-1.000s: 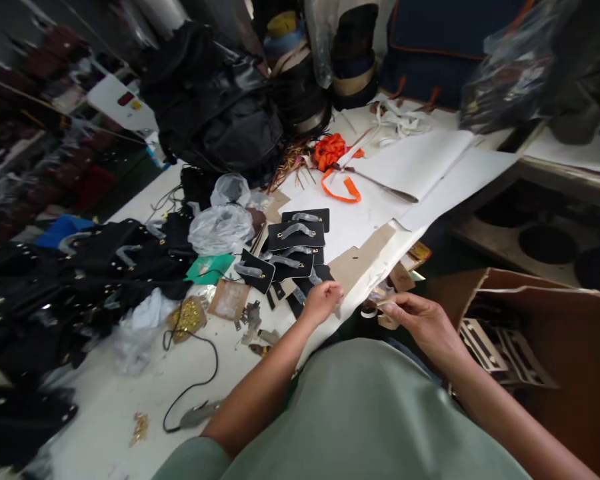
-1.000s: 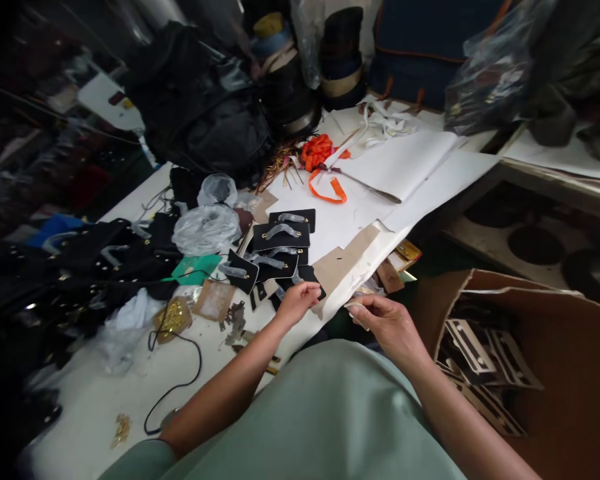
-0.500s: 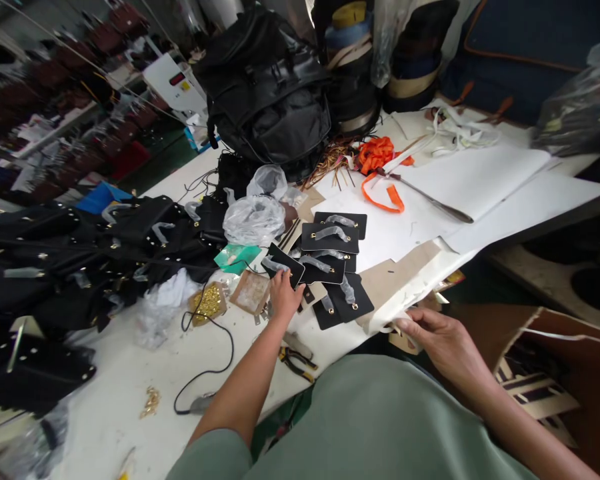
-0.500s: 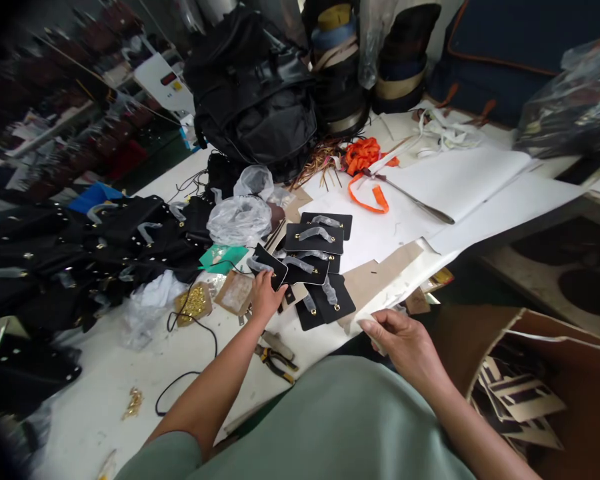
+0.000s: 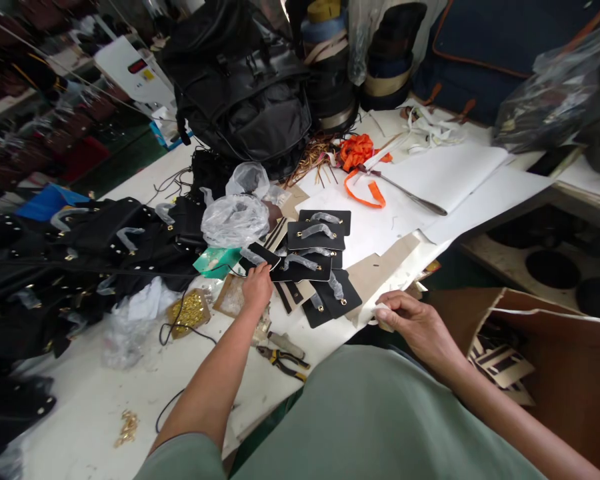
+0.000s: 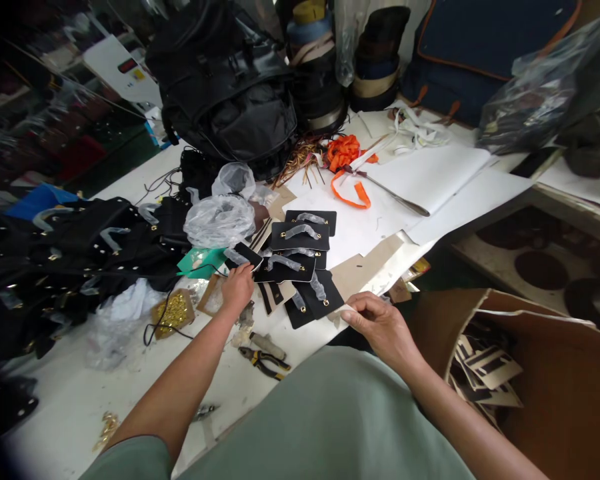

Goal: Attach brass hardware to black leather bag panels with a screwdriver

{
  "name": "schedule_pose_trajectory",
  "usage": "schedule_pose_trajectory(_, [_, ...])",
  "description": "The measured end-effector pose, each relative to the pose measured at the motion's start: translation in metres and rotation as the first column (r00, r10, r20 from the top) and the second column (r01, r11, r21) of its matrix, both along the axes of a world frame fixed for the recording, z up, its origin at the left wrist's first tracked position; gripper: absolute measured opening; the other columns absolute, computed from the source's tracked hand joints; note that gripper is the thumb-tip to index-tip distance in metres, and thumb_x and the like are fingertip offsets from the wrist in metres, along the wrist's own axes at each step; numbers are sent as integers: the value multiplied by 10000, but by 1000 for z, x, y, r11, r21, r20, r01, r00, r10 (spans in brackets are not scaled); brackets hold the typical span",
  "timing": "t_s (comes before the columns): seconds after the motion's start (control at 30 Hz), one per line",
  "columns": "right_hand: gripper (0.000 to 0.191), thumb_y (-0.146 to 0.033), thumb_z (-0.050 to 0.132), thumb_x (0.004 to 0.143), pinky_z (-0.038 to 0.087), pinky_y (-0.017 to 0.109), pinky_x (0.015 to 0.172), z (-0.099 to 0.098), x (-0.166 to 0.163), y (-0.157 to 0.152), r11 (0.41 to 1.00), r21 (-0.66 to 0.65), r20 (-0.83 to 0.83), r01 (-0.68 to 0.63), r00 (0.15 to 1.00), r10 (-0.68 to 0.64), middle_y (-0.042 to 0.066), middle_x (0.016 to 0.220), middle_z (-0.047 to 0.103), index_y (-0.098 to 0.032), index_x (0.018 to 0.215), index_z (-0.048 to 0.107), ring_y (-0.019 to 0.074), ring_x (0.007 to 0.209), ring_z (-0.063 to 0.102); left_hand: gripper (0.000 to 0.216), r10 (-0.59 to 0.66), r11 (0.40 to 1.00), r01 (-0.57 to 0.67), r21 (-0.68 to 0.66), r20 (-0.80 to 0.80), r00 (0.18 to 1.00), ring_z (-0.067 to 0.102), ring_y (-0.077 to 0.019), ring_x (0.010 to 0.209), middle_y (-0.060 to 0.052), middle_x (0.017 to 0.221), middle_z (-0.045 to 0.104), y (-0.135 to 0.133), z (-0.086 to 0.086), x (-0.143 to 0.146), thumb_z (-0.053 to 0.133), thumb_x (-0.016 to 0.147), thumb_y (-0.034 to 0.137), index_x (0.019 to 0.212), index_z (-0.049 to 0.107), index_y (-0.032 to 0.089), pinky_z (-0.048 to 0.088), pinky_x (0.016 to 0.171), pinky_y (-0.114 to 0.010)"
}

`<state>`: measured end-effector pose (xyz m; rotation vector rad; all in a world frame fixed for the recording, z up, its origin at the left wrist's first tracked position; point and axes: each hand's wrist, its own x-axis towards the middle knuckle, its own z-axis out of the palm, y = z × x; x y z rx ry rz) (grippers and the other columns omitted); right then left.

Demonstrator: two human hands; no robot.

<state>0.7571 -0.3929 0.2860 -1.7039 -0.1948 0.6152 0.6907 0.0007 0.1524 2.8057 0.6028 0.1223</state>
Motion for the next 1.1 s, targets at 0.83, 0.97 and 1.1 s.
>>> schedule_pose_trajectory(0.83, [369, -562, 722, 887, 446, 297, 693, 25, 43, 30, 946, 131, 271, -295, 929, 252, 18, 844, 626, -210, 778, 702, 159, 744, 559, 355, 314, 194, 7, -981, 69, 947, 697, -154, 767, -52, 962, 792, -169, 198, 6, 854, 763, 403, 1040, 782, 192, 543, 696, -246])
schedule_pose_trajectory(0.97, [423, -610, 721, 863, 451, 299, 677, 20, 41, 15, 968, 145, 186, -204, 967, 176, 16, 806, 616, -204, 758, 674, 163, 721, 553, 436, 375, 79, 24, -997, 52, 926, 743, -214, 914, -86, 1040, 799, -203, 171, -6, 867, 754, 406, 1111, 760, 180, 578, 853, -323])
schedule_pose_trajectory(1.1, [448, -637, 740, 831, 425, 281, 613, 21, 42, 7, 977, 176, 53, -120, 992, 112, -9, 740, 580, -202, 778, 647, 147, 656, 520, 431, 293, 258, 49, -965, 127, 948, 715, -271, 1125, -108, 1188, 775, -225, 152, -13, 794, 831, 463, 1155, 748, 181, 543, 1010, -383])
